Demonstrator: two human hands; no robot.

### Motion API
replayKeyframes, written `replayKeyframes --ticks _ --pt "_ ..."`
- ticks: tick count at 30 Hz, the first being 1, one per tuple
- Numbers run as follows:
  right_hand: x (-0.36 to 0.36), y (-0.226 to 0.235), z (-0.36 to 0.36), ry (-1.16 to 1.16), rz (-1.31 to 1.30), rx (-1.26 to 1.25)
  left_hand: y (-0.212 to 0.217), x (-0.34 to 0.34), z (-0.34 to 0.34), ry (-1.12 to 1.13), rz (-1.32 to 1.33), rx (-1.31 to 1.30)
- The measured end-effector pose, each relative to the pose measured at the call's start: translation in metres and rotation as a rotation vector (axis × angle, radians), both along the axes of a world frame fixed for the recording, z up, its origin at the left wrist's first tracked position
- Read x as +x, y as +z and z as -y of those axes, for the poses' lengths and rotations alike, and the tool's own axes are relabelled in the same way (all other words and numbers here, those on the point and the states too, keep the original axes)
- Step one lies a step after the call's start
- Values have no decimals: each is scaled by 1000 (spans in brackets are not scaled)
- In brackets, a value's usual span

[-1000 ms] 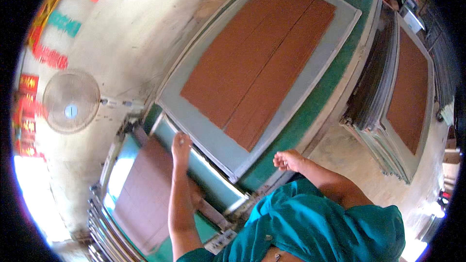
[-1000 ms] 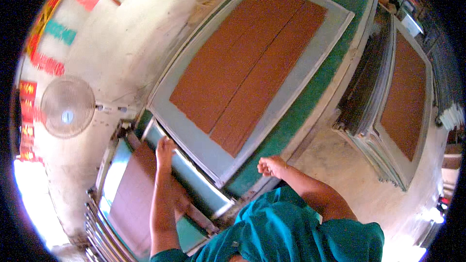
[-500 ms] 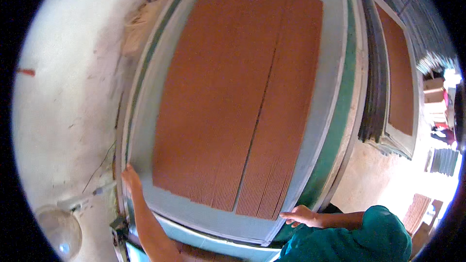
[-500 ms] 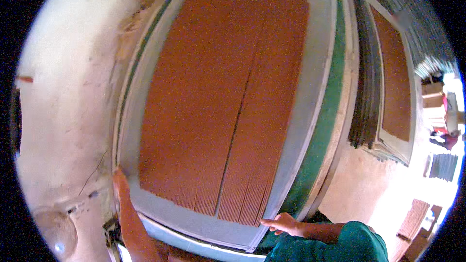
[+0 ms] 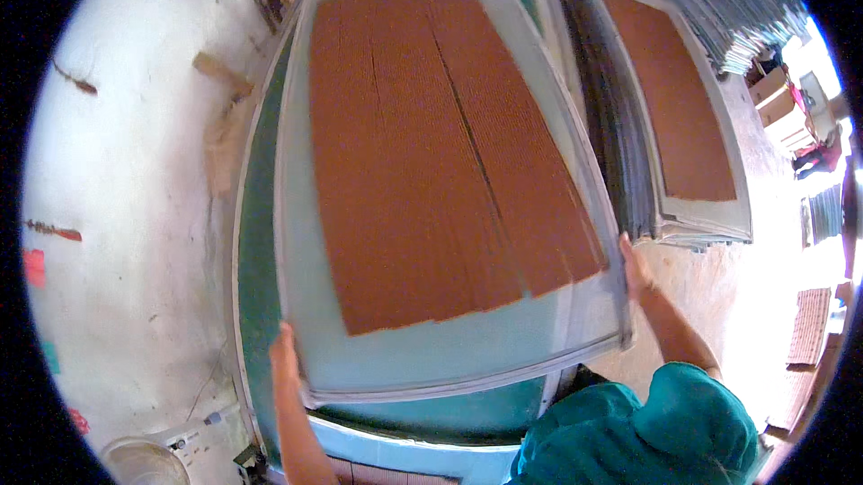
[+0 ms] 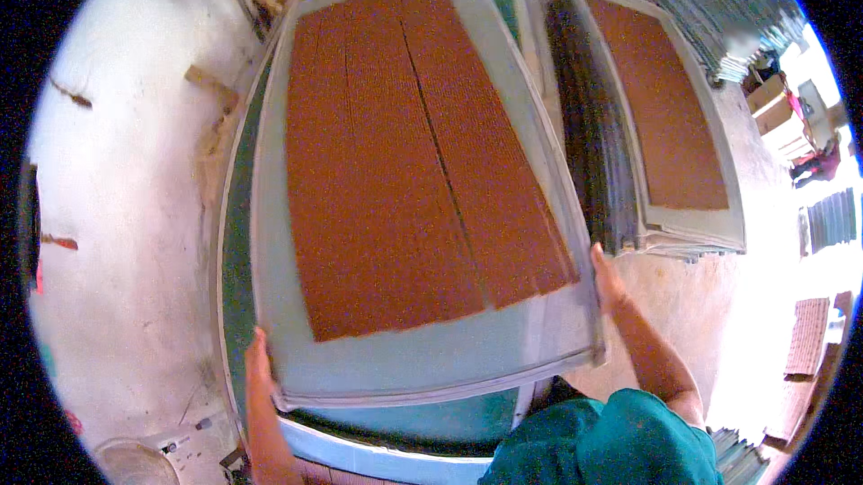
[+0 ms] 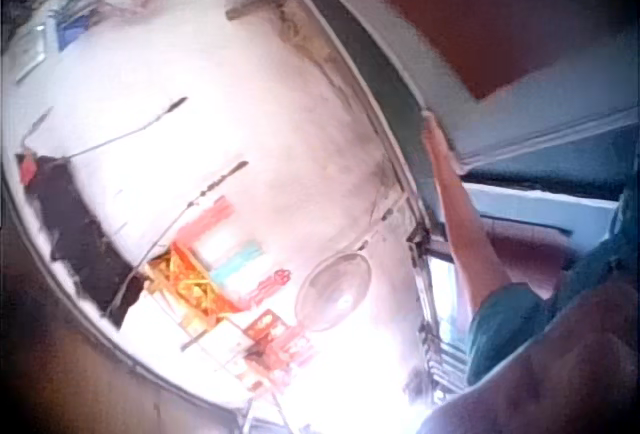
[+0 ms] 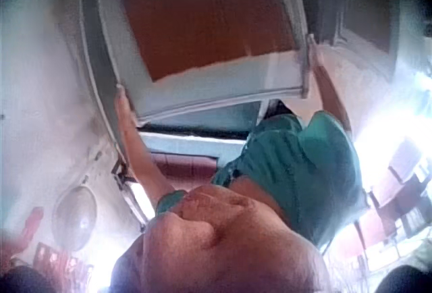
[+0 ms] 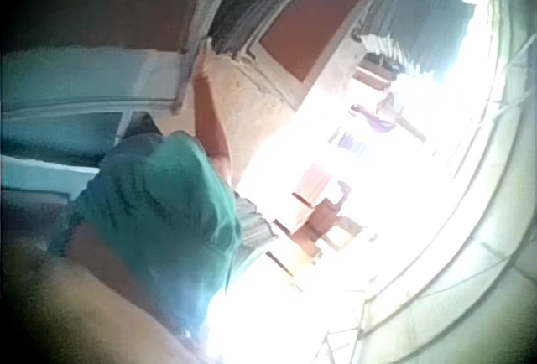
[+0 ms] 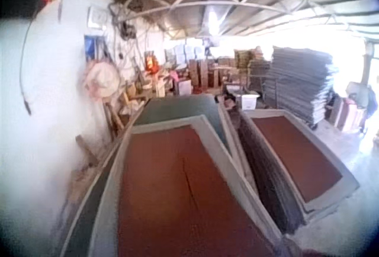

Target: The person assembles rectangular frames by placing brown textured sheets into metal frames on a green conveyor belt. They repeatedly pick up sheets, align them within the frames, and stack the completed units.

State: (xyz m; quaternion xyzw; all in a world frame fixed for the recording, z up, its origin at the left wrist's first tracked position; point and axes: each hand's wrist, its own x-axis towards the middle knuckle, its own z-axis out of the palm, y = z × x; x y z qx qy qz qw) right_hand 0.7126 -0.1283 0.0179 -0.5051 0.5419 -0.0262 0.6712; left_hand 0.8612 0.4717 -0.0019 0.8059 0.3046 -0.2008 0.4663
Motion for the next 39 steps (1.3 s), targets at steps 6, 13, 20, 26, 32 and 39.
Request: replayKeyframes --ticks 6,13,20,26,32,39 --pt "-69 75 133 321 6 -167 72 -123 111 108 -1 -451" --pt "-132 125 203 424 -16 -554 120 -213 175 176 196 -350" --pt "-273 140 227 262 37 -349 133 -346 200 110 294 -359" --pt "-333 139 275 197 103 -319 108 -356 214 141 433 -300" --pt "-333 145 375 50 53 -331 148 -283 376 -7 278 -304" --pt "-287 133 557 -122 80 -344 151 -163 596 -179 303 -429"
